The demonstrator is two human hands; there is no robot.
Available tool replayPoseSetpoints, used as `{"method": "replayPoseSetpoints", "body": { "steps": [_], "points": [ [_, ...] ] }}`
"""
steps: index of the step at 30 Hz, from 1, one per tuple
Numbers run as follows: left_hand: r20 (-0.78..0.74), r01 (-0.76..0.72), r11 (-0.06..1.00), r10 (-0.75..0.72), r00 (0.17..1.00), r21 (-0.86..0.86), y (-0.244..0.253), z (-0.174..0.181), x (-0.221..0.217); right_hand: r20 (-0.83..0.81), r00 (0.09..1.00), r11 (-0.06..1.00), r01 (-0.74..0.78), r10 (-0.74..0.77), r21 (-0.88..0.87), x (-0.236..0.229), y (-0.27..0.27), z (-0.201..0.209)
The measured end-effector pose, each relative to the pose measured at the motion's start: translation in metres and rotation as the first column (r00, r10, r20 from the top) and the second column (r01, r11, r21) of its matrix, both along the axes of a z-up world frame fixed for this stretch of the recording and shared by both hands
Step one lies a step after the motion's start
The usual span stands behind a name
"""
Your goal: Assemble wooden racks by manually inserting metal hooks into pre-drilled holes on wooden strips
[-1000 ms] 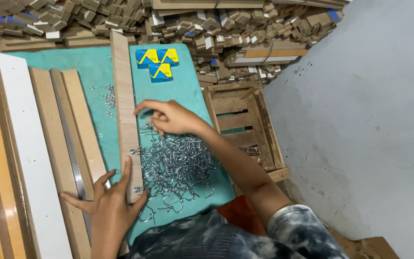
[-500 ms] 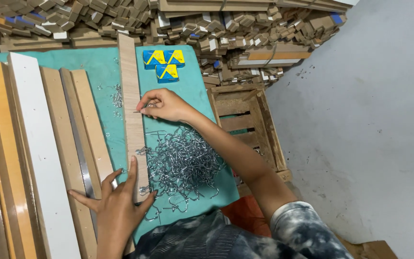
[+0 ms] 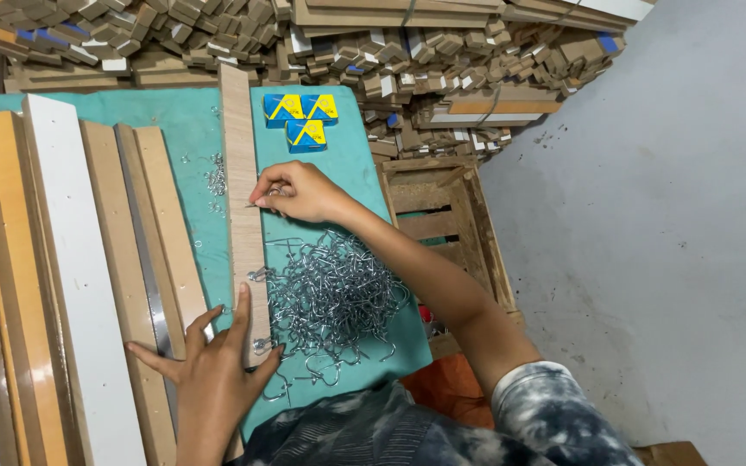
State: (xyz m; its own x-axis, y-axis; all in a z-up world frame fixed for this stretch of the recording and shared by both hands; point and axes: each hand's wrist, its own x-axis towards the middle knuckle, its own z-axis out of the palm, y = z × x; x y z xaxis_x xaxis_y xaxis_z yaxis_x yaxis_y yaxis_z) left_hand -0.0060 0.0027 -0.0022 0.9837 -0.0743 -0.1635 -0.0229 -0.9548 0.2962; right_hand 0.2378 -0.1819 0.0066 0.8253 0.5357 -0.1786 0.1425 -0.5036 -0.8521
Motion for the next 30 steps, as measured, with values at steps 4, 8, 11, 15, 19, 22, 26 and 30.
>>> {"method": "replayPoseSetpoints", "body": {
  "steps": [4, 8, 11, 15, 19, 22, 26, 30],
  "points": [
    [0.047, -0.004, 1.000, 0.004, 0.999, -0.010, 0.000, -0.003, 0.000, 0.052, 0.999, 1.000, 0.014, -0.014, -0.010, 0.003, 0.002, -0.001],
    [0.052, -0.012, 1.000, 0.013, 0.999, -0.015, 0.000, -0.002, -0.001, 0.081, 0.997, 1.000, -0.001, 0.003, -0.024, 0.003, 0.001, -0.002],
    [0.074, -0.009, 1.000, 0.010, 0.997, -0.015, 0.000, -0.004, -0.001, 0.076, 0.997, 1.000, 0.008, -0.007, -0.013, 0.004, 0.001, -0.001],
    [0.073, -0.007, 1.000, 0.008, 0.997, -0.016, -0.001, -0.004, -0.001, 0.039, 0.999, 1.000, 0.021, -0.021, 0.013, 0.004, -0.001, -0.005],
    [0.087, -0.006, 1.000, 0.007, 0.996, -0.019, 0.000, -0.004, -0.001, 0.089, 0.996, 1.000, 0.005, -0.004, -0.004, 0.007, 0.002, -0.006],
    [0.045, 0.021, 0.997, -0.017, 0.999, -0.068, 0.002, -0.007, -0.001, 0.249, 0.963, 0.994, -0.085, 0.101, -0.072, 0.007, 0.010, 0.001],
    [0.090, 0.024, 0.999, -0.022, 0.996, -0.026, 0.001, -0.011, 0.003, 0.229, 0.924, 0.896, -0.198, 0.306, -0.398, 0.012, 0.030, 0.020],
    [0.102, -0.001, 1.000, 0.001, 0.995, -0.004, 0.001, -0.009, -0.001, 0.271, 0.854, 0.845, -0.299, 0.445, -0.444, 0.031, 0.051, -0.016]
  ]
}}
